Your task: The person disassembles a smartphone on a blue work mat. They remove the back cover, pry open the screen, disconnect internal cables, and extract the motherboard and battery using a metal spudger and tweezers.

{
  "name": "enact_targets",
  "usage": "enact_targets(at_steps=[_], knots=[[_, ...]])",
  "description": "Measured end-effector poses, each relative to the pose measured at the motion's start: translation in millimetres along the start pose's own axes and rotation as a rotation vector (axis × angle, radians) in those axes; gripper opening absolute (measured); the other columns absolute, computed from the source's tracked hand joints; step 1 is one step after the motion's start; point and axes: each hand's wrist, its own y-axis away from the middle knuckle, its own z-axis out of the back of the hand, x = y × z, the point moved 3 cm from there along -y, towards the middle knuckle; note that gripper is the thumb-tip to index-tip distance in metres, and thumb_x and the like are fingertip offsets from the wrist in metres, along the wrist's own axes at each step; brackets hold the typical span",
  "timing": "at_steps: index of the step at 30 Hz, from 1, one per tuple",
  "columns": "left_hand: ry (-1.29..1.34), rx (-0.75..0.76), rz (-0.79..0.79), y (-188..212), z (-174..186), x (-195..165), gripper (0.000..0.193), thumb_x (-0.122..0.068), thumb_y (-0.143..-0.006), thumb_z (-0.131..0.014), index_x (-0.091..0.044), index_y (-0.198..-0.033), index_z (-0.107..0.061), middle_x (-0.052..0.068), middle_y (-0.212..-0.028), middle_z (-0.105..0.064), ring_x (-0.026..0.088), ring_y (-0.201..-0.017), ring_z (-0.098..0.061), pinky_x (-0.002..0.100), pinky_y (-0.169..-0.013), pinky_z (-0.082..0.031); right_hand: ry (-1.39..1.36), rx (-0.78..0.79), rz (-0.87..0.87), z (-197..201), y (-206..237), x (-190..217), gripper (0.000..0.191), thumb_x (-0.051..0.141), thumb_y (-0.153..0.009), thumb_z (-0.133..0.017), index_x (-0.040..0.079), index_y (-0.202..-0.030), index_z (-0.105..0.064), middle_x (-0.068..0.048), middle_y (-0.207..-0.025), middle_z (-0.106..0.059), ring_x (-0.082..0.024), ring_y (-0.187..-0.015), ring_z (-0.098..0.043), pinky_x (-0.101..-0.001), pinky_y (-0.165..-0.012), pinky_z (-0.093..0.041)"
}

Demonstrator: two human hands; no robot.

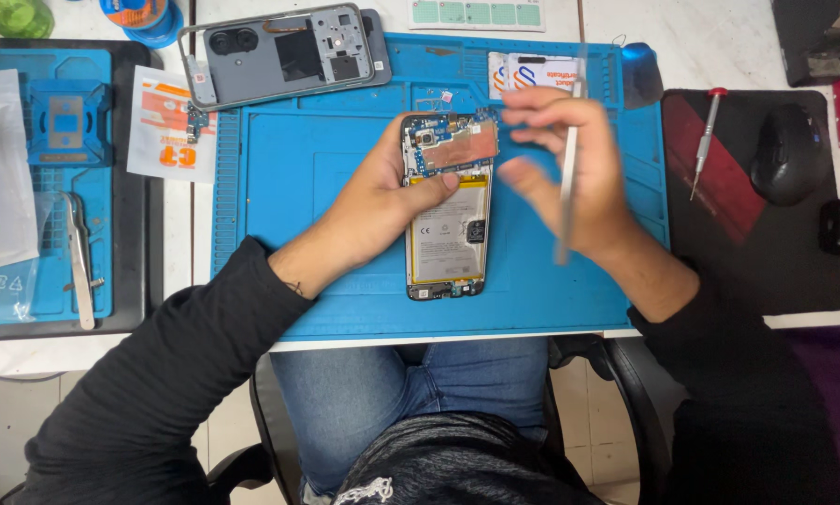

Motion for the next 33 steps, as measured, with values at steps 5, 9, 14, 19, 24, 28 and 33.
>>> enact_targets(at_steps=[5, 9, 14, 19, 24, 28, 33], knots=[[-0.031, 0.033, 0.001, 1.7, -1.7, 4.1, 0.053, -0.004, -0.101, -0.067, -0.004, -0.146, -0.040, 0.007, -0.132, -0.063, 0.015, -0.127, -0.059, 0.032, -0.110, -0.049, 0.036, 0.017, 0.040, -8.2, -0.4, -3.2, 0.036, -0.010, -0.102, -0.073, 0.003, -0.121, -0.045, -0.020, -0.131, -0.061, -0.025, -0.128, -0.063, -0.0368, -0.111, -0.055], [-0.038, 0.030, -0.002, -0.7, -2.4, 7.4, 0.058, -0.004, -0.099, -0.069, -0.005, -0.148, -0.037, 0.007, -0.133, -0.064, 0.016, -0.127, -0.060, 0.033, -0.109, -0.050, -0.015, -0.068, 0.064, -0.5, 8.1, -7.4, 0.036, -0.015, -0.103, -0.072, 0.004, -0.117, -0.046, -0.015, -0.117, -0.065, -0.019, -0.111, -0.066, -0.0313, -0.101, -0.055], [-0.051, 0.084, 0.060, -1.3, 0.7, 7.5, 0.063, -0.003, -0.098, -0.070, -0.006, -0.151, -0.035, 0.009, -0.133, -0.064, 0.017, -0.126, -0.062, 0.034, -0.109, -0.052, -0.363, -0.204, 0.008, 28.3, 5.9, -15.7, 0.031, -0.013, -0.108, -0.069, 0.006, -0.118, -0.047, -0.011, -0.115, -0.064, -0.013, -0.100, -0.063, -0.0240, -0.093, -0.054], [-0.068, 0.163, 0.060, -1.6, 5.0, -0.2, 0.074, 0.002, -0.094, -0.070, -0.006, -0.155, -0.029, 0.009, -0.139, -0.061, 0.018, -0.131, -0.059, 0.035, -0.113, -0.049, -0.427, -0.261, -0.163, 65.6, -5.0, -30.2, 0.026, -0.008, -0.106, -0.068, 0.006, -0.118, -0.049, -0.010, -0.111, -0.064, -0.008, -0.089, -0.061, -0.0160, -0.073, -0.048], [-0.026, 0.240, 0.090, -0.4, 5.9, -9.6, 0.079, 0.005, -0.093, -0.071, -0.007, -0.158, -0.027, 0.009, -0.145, -0.057, 0.018, -0.138, -0.053, 0.035, -0.118, -0.044, -0.344, -0.128, -0.264, 88.3, -13.2, -47.4, 0.023, -0.006, -0.114, -0.067, 0.003, -0.122, -0.048, -0.014, -0.117, -0.066, -0.012, -0.097, -0.065, -0.0213, -0.084, -0.056], [-0.032, 0.310, 0.058, -0.5, 6.4, -19.6, 0.079, 0.005, -0.093, -0.071, -0.007, -0.158, -0.028, 0.008, -0.148, -0.056, 0.018, -0.142, -0.050, 0.035, -0.121, -0.041, -0.187, -0.060, -0.215, 93.2, -11.6, -57.5, 0.024, -0.007, -0.116, -0.068, 0.002, -0.124, -0.048, -0.013, -0.117, -0.063, -0.015, -0.106, -0.067, -0.0268, -0.099, -0.061], [-0.067, 0.393, 0.075, 2.4, 14.9, -28.9, 0.073, 0.008, -0.094, -0.070, -0.005, -0.156, -0.034, 0.010, -0.146, -0.059, 0.020, -0.141, -0.053, 0.036, -0.122, -0.043, -0.165, -0.068, -0.158, 91.5, -6.8, -57.7, 0.026, -0.009, -0.116, -0.069, 0.001, -0.125, -0.046, -0.015, -0.122, -0.065, -0.017, -0.108, -0.071, -0.0263, -0.098, -0.061]])
